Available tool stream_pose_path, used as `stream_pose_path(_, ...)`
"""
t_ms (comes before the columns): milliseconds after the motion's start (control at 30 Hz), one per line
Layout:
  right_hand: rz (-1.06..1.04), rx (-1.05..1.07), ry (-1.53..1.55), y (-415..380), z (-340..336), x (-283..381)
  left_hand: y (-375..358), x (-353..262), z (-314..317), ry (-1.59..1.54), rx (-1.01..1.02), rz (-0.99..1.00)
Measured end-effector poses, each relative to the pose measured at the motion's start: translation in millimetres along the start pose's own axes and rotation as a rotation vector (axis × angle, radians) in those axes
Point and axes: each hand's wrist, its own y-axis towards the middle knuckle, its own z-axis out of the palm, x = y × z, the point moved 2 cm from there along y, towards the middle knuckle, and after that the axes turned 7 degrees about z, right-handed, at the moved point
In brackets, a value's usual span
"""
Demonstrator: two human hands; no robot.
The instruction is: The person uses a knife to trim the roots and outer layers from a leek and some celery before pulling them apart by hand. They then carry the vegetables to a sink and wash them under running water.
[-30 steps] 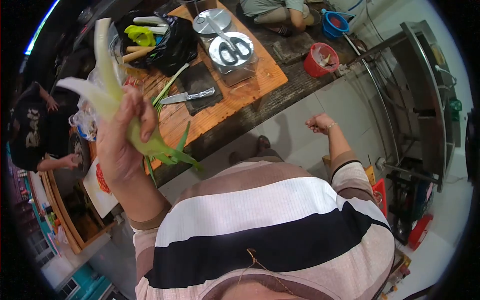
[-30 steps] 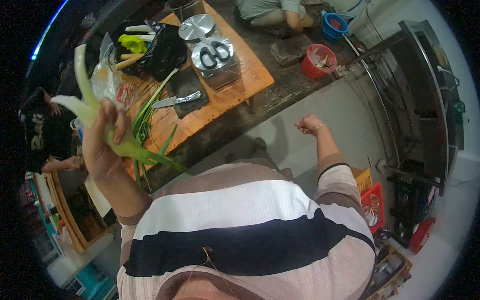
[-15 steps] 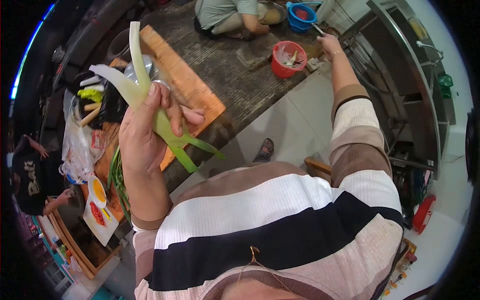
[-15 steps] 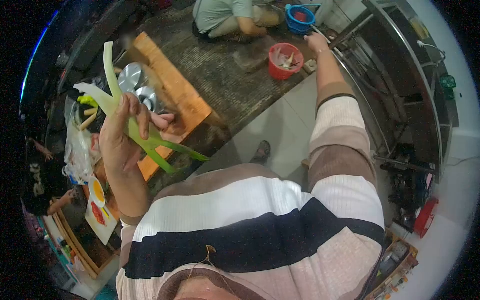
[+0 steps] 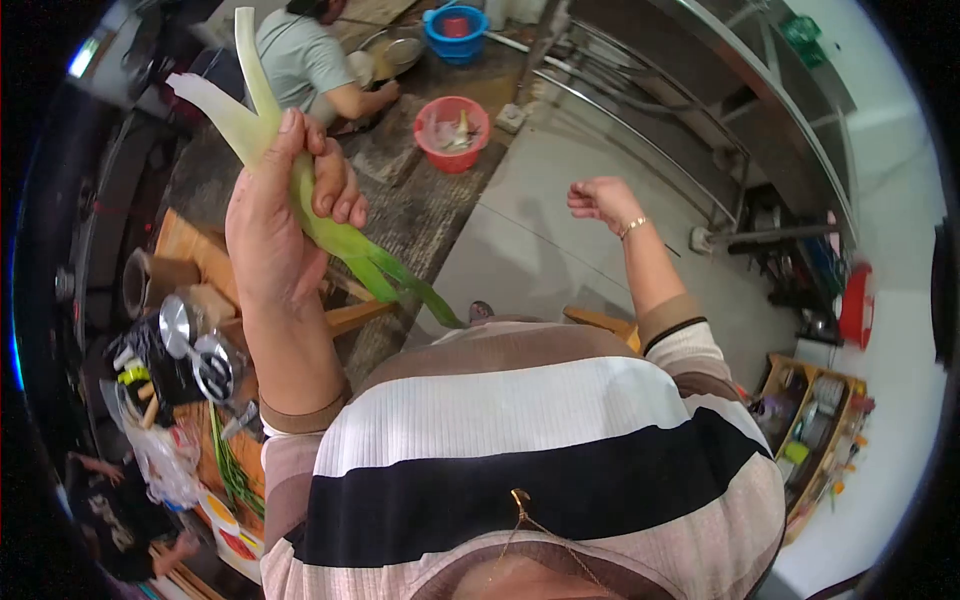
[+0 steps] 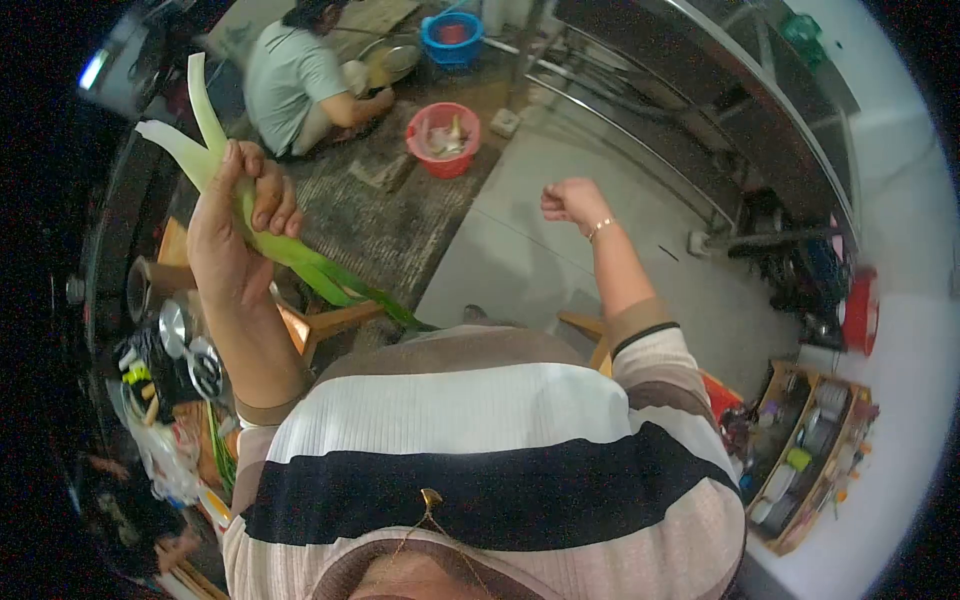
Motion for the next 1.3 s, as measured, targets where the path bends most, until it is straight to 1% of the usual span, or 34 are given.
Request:
stream_pose_path(100, 0.009, -0.089, 0.068, -35.9, -37.4, -7.5, 23.2, 12.8, 28.2, -0.019, 0.071, -0.032)
stream_pose_path(167, -0.024, -0.136, 0.105, -53.2, -61.8, -8.9, 36.1, 25.1, 43.5, -0.032, 0.124, -0.065)
stream_pose_path(300, -0.071, -0.210, 0.152, -87.1, -88.3, 1.2, 65.7, 47.3, 69.1, -0.070, 0.205, -0.141)
stream_pose_path(467, -0.103, -0.270, 0.205, -93.9, -111.7, 12.1, 111.6, 64.9, 92.5, -0.060, 0.289, -0.218)
stream_pose_path(667, -0.134, -0.332, 0.294, -83.3, -128.5, 17.2, 172.5, 85.9, 119.2, -0.063, 0.319, -0.348)
stream_pose_path(767, -0.143, -0.380, 0.298, -87.9, -138.9, 19.2, 207.8, 110.8, 133.0, -0.107, 0.390, -0.415)
stream_pose_path(833, -0.129, -0.418, 0.308, -92.4, -149.9, 14.9, 228.4, 125.6, 151.7, -0.088, 0.377, -0.462)
stream_pose_path(867, -0.120, -0.442, 0.317, -95.9, -159.2, 11.2, 238.9, 133.6, 162.7, -0.078, 0.372, -0.485)
stream_pose_path(900, -0.113, -0.465, 0.325, -99.8, -170.1, 8.0, 251.2, 142.3, 173.4, -0.100, 0.413, -0.520)
stream_pose_path(1000, -0.102, -0.524, 0.346, -118.6, -210.5, 1.7, 280.0, 161.2, 220.2, -0.106, 0.454, -0.551)
stream_pose_path(1033, -0.107, -0.572, 0.352, -125.6, -224.5, 4.3, 293.6, 169.9, 233.2, -0.137, 0.526, -0.538)
stream_pose_path(1100, -0.111, -0.659, 0.360, -138.2, -253.5, 11.3, 312.3, 183.8, 264.0, -0.111, 0.490, -0.513)
stream_pose_path(1167, -0.125, -0.701, 0.382, -141.6, -295.5, 13.9, 332.2, 195.6, 292.0, -0.089, 0.468, -0.491)
stream_pose_path(1267, -0.149, -0.739, 0.350, -140.5, -345.1, 42.0, 374.1, 220.7, 320.9, -0.119, 0.526, -0.565)
stream_pose_path(1300, -0.166, -0.745, 0.321, -139.7, -361.2, 58.8, 384.3, 224.5, 330.9, -0.088, 0.505, -0.552)
